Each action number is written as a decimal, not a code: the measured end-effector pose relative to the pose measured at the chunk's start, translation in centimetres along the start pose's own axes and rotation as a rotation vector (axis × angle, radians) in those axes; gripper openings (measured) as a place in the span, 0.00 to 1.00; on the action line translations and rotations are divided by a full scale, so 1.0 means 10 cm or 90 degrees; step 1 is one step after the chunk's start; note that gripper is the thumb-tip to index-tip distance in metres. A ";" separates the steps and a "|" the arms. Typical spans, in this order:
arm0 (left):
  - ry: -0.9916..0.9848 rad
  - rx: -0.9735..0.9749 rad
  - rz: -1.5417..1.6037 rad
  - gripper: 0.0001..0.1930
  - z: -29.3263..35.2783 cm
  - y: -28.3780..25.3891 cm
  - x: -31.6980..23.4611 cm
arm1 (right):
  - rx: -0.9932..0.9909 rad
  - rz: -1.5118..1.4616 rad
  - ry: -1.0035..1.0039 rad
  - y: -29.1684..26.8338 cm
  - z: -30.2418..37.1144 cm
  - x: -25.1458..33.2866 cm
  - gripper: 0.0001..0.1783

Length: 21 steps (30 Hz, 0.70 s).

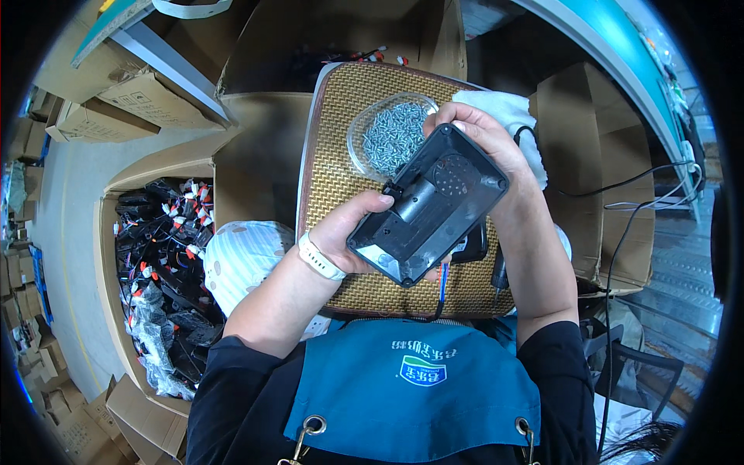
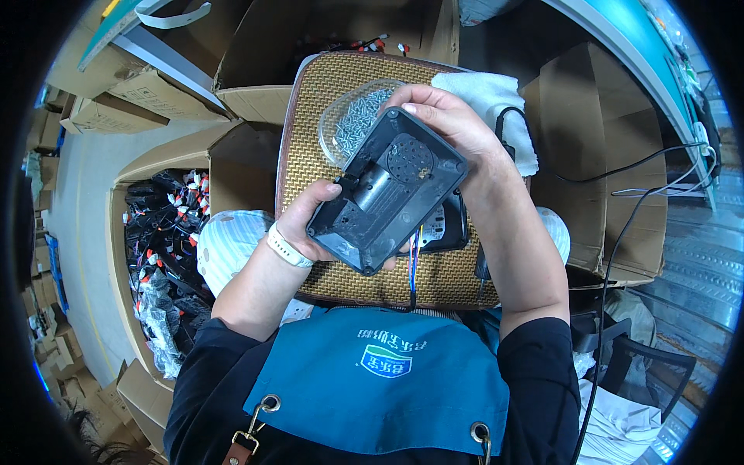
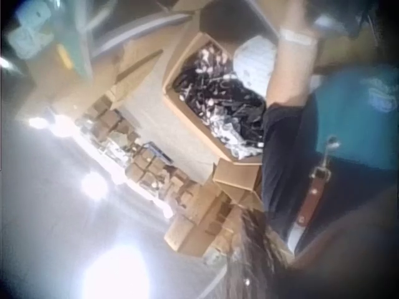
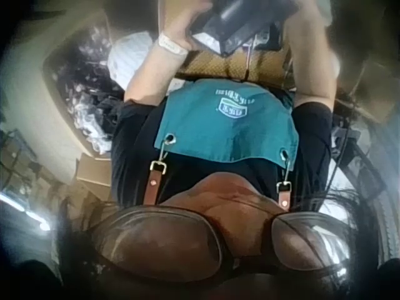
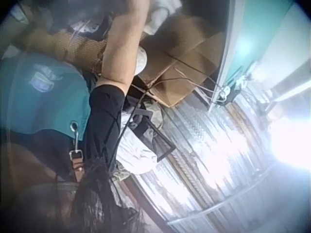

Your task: The person assembles a black plastic electronic housing by securing its plastic parts and a circuit board with screws, using an electric screwdriver.

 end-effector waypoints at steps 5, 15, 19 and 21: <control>-0.041 0.064 0.017 0.36 0.00 0.12 0.14 | 0.127 -0.035 -0.036 0.21 -0.03 0.04 0.16; -0.059 0.116 0.102 0.37 0.03 0.30 0.15 | 0.047 -0.062 -0.037 0.26 -0.07 0.07 0.16; 0.044 -0.050 0.105 0.30 0.04 0.09 -0.07 | -0.082 -0.009 0.001 0.02 -0.02 0.03 0.22; 0.099 -0.078 0.056 0.25 0.07 -0.01 -0.19 | -0.097 0.059 0.010 -0.05 -0.03 0.05 0.23</control>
Point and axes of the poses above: each hand's wrist, its own z-axis away from the middle knuckle, its own y-axis out of the palm, x = y × z, the point moved 10 cm from there along -z, towards the middle knuckle, and after that the axes turned 8 degrees about z, right-handed, at the moved point
